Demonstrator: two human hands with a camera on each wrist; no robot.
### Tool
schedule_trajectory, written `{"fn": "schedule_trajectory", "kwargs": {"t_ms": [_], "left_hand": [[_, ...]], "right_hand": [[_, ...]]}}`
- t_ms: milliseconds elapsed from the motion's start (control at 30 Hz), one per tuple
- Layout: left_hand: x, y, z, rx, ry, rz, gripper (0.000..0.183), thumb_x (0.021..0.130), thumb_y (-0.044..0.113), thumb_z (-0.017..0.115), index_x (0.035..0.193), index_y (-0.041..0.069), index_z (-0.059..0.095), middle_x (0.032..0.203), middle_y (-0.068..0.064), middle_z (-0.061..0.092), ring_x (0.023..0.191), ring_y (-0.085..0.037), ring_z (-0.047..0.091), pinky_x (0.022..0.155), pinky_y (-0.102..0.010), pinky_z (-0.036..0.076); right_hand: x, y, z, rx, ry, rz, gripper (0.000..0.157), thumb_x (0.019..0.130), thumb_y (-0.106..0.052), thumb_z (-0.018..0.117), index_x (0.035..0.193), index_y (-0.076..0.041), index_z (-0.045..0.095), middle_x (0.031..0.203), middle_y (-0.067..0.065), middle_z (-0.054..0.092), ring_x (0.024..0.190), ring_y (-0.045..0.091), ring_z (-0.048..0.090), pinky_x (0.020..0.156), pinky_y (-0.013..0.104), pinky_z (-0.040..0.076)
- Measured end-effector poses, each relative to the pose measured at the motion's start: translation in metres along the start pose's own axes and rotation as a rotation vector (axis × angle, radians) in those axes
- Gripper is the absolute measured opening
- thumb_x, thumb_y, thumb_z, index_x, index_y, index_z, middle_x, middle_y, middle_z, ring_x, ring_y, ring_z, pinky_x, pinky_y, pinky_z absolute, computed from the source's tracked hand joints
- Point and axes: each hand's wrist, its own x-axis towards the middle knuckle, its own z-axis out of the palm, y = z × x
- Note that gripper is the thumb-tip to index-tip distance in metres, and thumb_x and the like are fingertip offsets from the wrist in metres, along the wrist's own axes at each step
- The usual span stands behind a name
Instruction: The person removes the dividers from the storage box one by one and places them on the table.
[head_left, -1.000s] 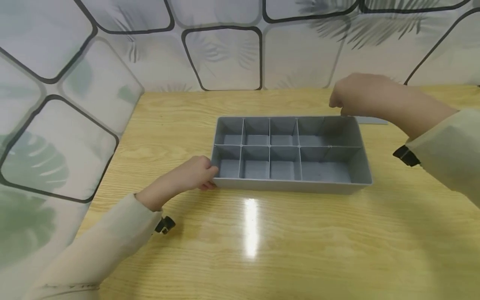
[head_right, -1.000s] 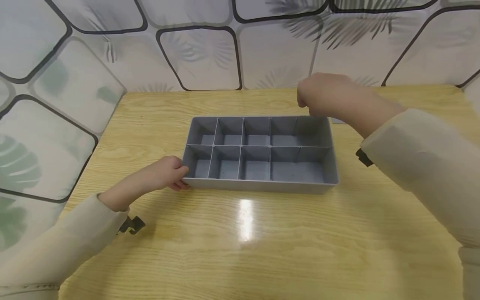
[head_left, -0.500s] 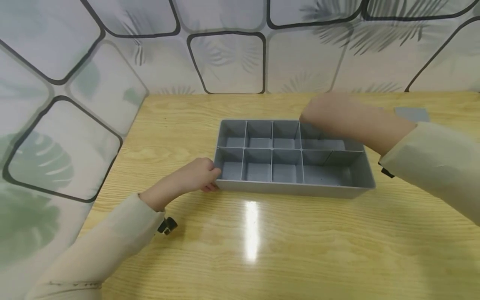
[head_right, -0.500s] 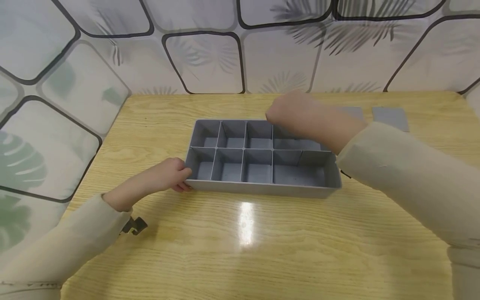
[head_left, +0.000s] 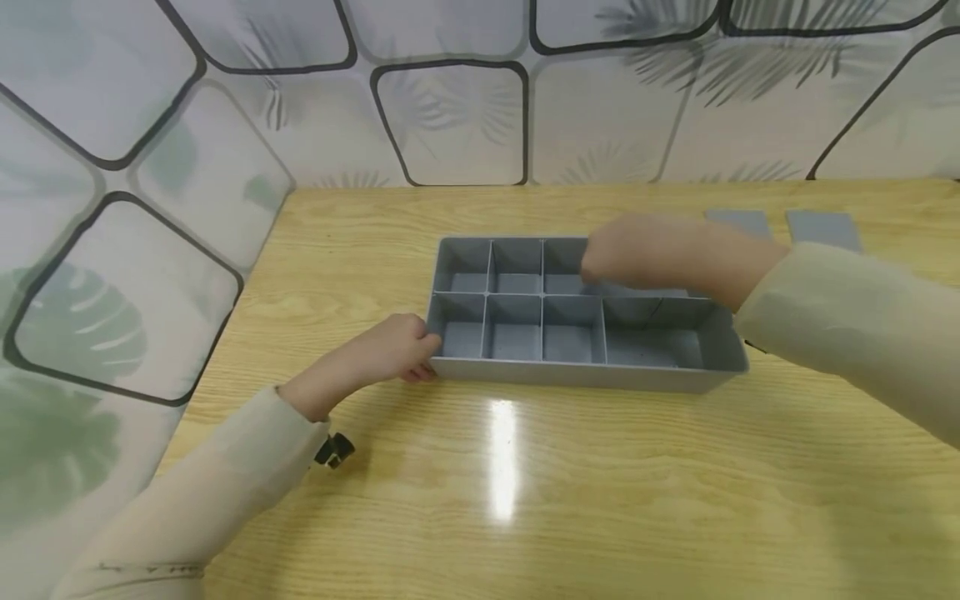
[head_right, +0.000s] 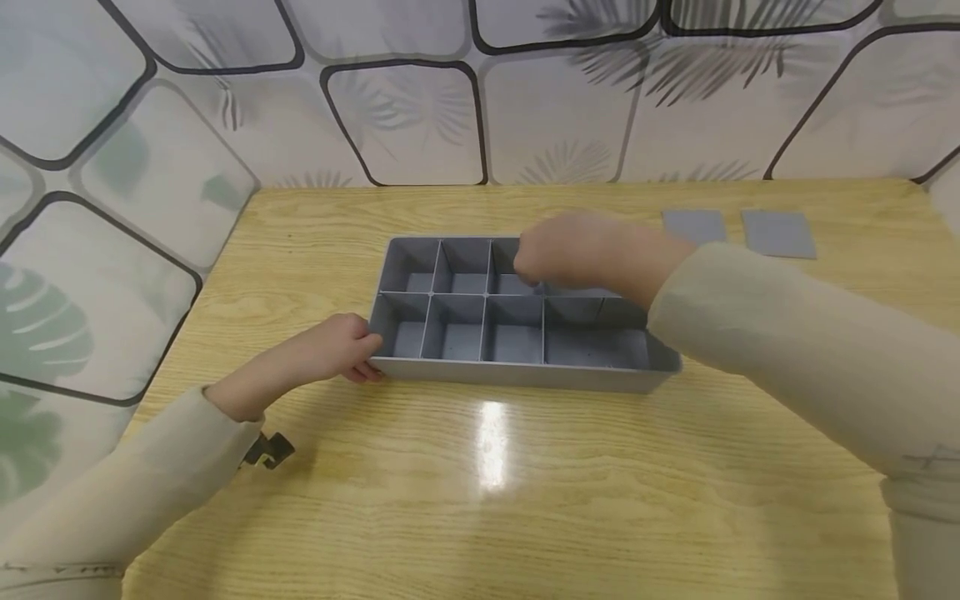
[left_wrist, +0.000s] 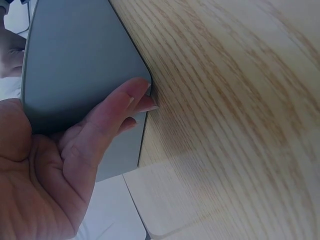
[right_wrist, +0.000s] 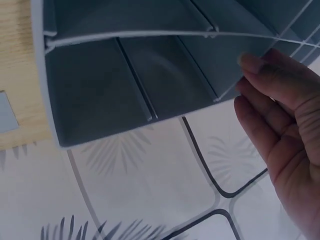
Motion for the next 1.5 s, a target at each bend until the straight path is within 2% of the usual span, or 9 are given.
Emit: {"fn": "schedule_trajectory", "kwargs": {"t_ms": [167, 267, 500, 700, 1000, 1133, 1233, 1367, 1500], "left_hand": [[0.0, 0.0, 0.001, 0.012, 0.005, 0.008, 0.037, 0.09, 0.016, 0.036, 0.096, -0.012, 0.059, 0.092, -0.022, 0.068, 0.073, -0.024, 0.07, 0.063, -0.033, 0.059], [0.0, 0.001, 0.001, 0.019, 0.009, 0.019, 0.038, 0.09, 0.016, 0.036, 0.096, -0.012, 0.06, 0.089, -0.021, 0.069, 0.072, -0.024, 0.07, 0.062, -0.032, 0.059], [0.0, 0.0, 0.001, 0.017, 0.007, 0.022, 0.037, 0.09, 0.015, 0.036, 0.096, -0.013, 0.06, 0.09, -0.022, 0.069, 0.072, -0.024, 0.07, 0.063, -0.032, 0.059], [0.0, 0.0, 0.0, 0.023, -0.005, 0.015, 0.035, 0.091, 0.015, 0.035, 0.094, -0.012, 0.059, 0.094, -0.024, 0.068, 0.074, -0.024, 0.07, 0.065, -0.032, 0.059], [0.001, 0.002, -0.001, 0.022, -0.015, -0.017, 0.034, 0.091, 0.015, 0.034, 0.093, -0.01, 0.058, 0.096, -0.023, 0.067, 0.077, -0.025, 0.07, 0.067, -0.033, 0.059], [0.001, 0.002, 0.0, 0.02, -0.011, -0.015, 0.035, 0.091, 0.014, 0.035, 0.096, -0.012, 0.058, 0.095, -0.024, 0.067, 0.077, -0.026, 0.07, 0.066, -0.033, 0.059], [0.001, 0.002, 0.0, 0.015, -0.013, -0.017, 0.035, 0.091, 0.014, 0.035, 0.097, -0.012, 0.057, 0.095, -0.024, 0.067, 0.077, -0.026, 0.07, 0.067, -0.033, 0.059], [0.001, 0.002, 0.0, 0.016, -0.009, -0.019, 0.036, 0.092, 0.015, 0.035, 0.097, -0.011, 0.058, 0.095, -0.023, 0.067, 0.077, -0.025, 0.07, 0.067, -0.033, 0.059], [0.001, 0.002, 0.0, 0.022, -0.01, -0.01, 0.035, 0.092, 0.015, 0.034, 0.094, -0.01, 0.058, 0.094, -0.023, 0.068, 0.077, -0.025, 0.07, 0.067, -0.033, 0.059]], "right_hand": [[0.006, -0.001, 0.01, -0.158, 0.051, -0.07, 0.018, 0.081, 0.004, 0.058, 0.07, -0.009, 0.062, 0.072, 0.005, 0.06, 0.063, 0.018, 0.052, 0.058, 0.034, 0.05], [0.008, -0.001, 0.012, -0.219, 0.061, -0.093, 0.024, 0.079, 0.009, 0.058, 0.066, -0.011, 0.057, 0.065, 0.002, 0.055, 0.057, 0.013, 0.039, 0.051, 0.031, 0.044], [0.009, -0.002, 0.011, -0.213, 0.036, -0.098, 0.022, 0.078, 0.009, 0.06, 0.068, -0.01, 0.059, 0.065, 0.002, 0.056, 0.058, 0.012, 0.036, 0.051, 0.028, 0.042], [0.007, -0.001, 0.01, -0.231, 0.085, -0.125, 0.022, 0.077, 0.008, 0.061, 0.064, -0.01, 0.059, 0.062, 0.002, 0.056, 0.056, 0.012, 0.034, 0.049, 0.027, 0.041], [0.0, 0.002, 0.005, -0.223, 0.069, -0.128, 0.021, 0.08, 0.006, 0.059, 0.067, -0.009, 0.06, 0.064, 0.001, 0.054, 0.058, 0.013, 0.038, 0.054, 0.029, 0.043], [-0.003, 0.004, 0.0, -0.151, 0.056, -0.088, 0.02, 0.083, 0.002, 0.057, 0.069, -0.01, 0.059, 0.068, 0.001, 0.055, 0.061, 0.014, 0.043, 0.058, 0.03, 0.044], [-0.007, 0.007, -0.002, -0.174, 0.074, -0.11, 0.022, 0.083, 0.004, 0.056, 0.068, -0.012, 0.056, 0.068, 0.0, 0.054, 0.062, 0.014, 0.044, 0.059, 0.03, 0.043], [-0.013, 0.008, -0.006, -0.291, 0.091, -0.163, 0.025, 0.081, 0.008, 0.057, 0.068, -0.013, 0.054, 0.063, -0.002, 0.049, 0.058, 0.013, 0.039, 0.055, 0.029, 0.038], [-0.017, 0.007, -0.012, -0.307, 0.091, -0.163, 0.023, 0.08, 0.008, 0.059, 0.07, -0.013, 0.058, 0.064, -0.002, 0.052, 0.058, 0.013, 0.042, 0.053, 0.029, 0.041]]}}
